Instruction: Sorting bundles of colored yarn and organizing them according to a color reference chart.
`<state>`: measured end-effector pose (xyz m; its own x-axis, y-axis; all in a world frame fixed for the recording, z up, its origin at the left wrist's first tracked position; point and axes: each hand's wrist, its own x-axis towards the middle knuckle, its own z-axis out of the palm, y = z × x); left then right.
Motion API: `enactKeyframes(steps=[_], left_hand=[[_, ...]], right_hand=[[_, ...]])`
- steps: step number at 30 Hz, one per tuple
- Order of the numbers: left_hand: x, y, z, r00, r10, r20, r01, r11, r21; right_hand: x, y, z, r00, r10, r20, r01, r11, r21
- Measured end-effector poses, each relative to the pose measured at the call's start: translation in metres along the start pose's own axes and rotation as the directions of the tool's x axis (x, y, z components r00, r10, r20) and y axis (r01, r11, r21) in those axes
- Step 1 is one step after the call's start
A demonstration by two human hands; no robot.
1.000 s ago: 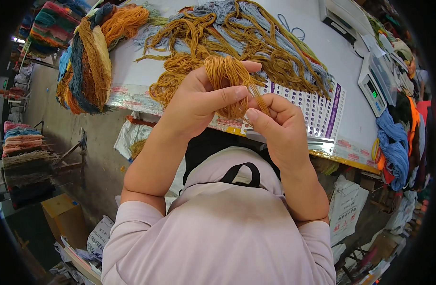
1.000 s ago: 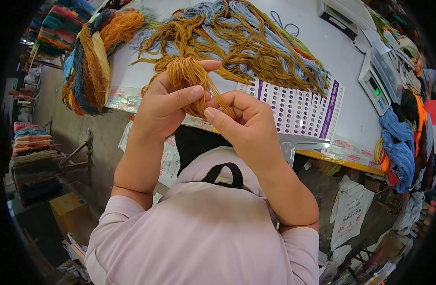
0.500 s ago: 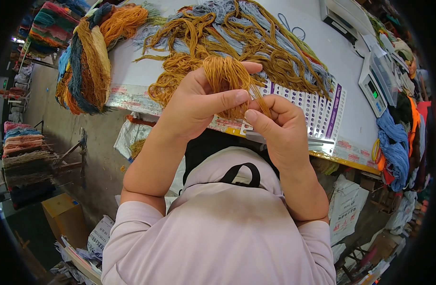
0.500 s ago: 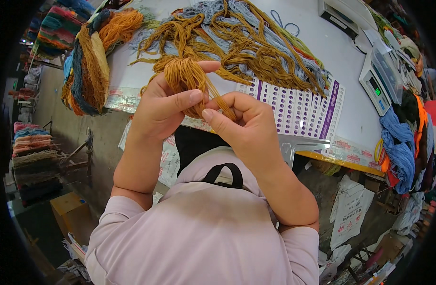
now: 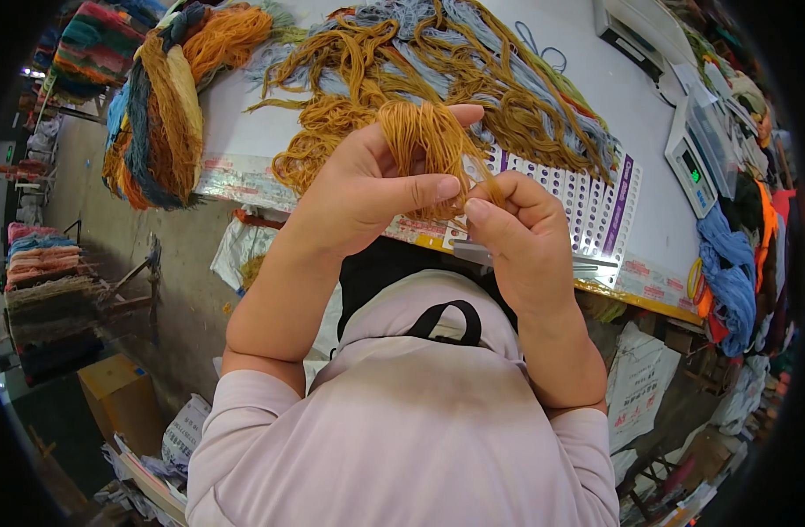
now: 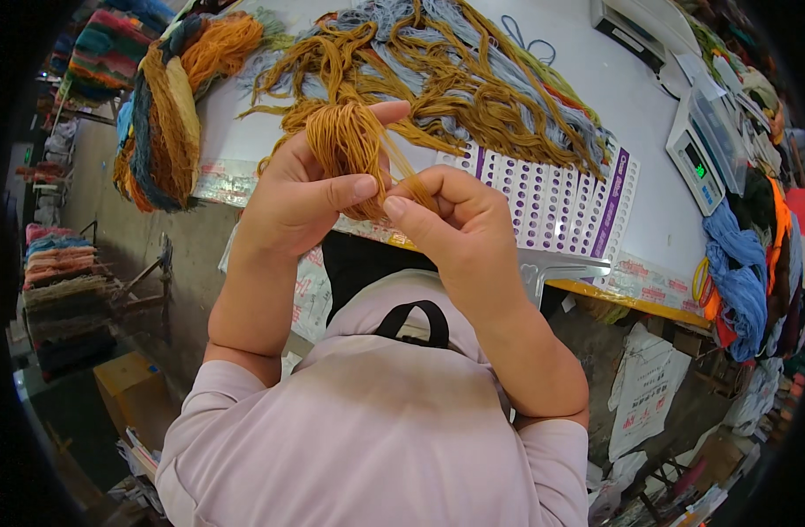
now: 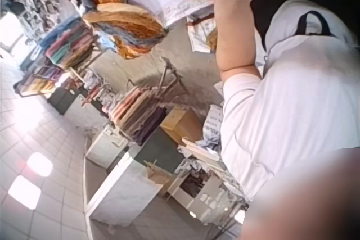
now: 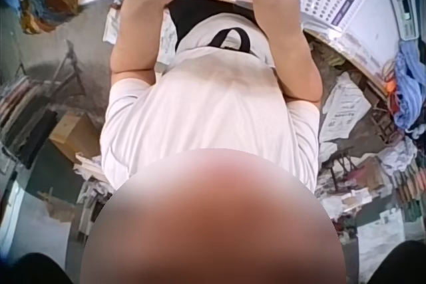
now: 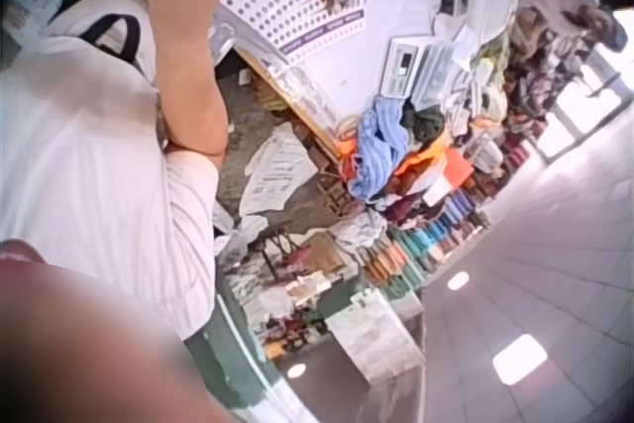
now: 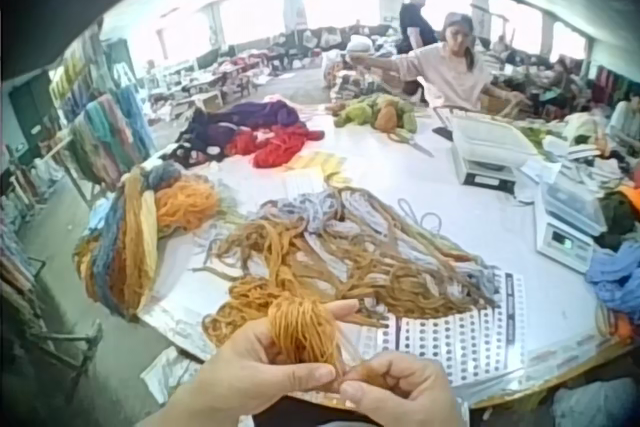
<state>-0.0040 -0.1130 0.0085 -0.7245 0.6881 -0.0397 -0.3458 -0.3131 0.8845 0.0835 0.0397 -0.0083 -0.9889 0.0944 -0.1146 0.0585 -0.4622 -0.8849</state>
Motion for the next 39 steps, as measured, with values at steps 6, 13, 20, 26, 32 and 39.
enactKeyframes(steps=[6,13,20,26,32,39], left_hand=[[0.001,0.002,0.001,1.0,-0.018,-0.005,0.018,1.0,-0.004],[0.002,0.005,0.001,0.997,-0.065,0.034,0.068,0.993,-0.091],[0.004,0.002,0.0,0.999,-0.043,0.023,0.045,0.996,-0.079],[0.003,0.005,0.001,0.997,-0.053,0.047,0.057,0.994,-0.089],[0.004,0.007,0.003,0.997,-0.054,0.047,0.058,0.994,-0.092],[0.002,0.003,0.002,1.0,-0.03,0.003,0.03,1.0,-0.007]], right_hand=[[0.001,0.002,-0.006,1.0,0.02,0.002,-0.02,0.995,0.095],[0.002,0.002,-0.008,0.999,0.029,0.033,-0.032,0.994,0.106],[0.0,0.0,-0.006,0.999,0.009,0.048,-0.016,0.989,0.146],[-0.001,-0.002,-0.006,0.999,0.023,0.041,-0.029,0.989,0.147],[-0.001,-0.003,-0.007,0.997,0.022,0.074,-0.034,0.986,0.162],[-0.001,-0.006,0.003,0.999,0.031,-0.036,-0.033,0.998,-0.055]])
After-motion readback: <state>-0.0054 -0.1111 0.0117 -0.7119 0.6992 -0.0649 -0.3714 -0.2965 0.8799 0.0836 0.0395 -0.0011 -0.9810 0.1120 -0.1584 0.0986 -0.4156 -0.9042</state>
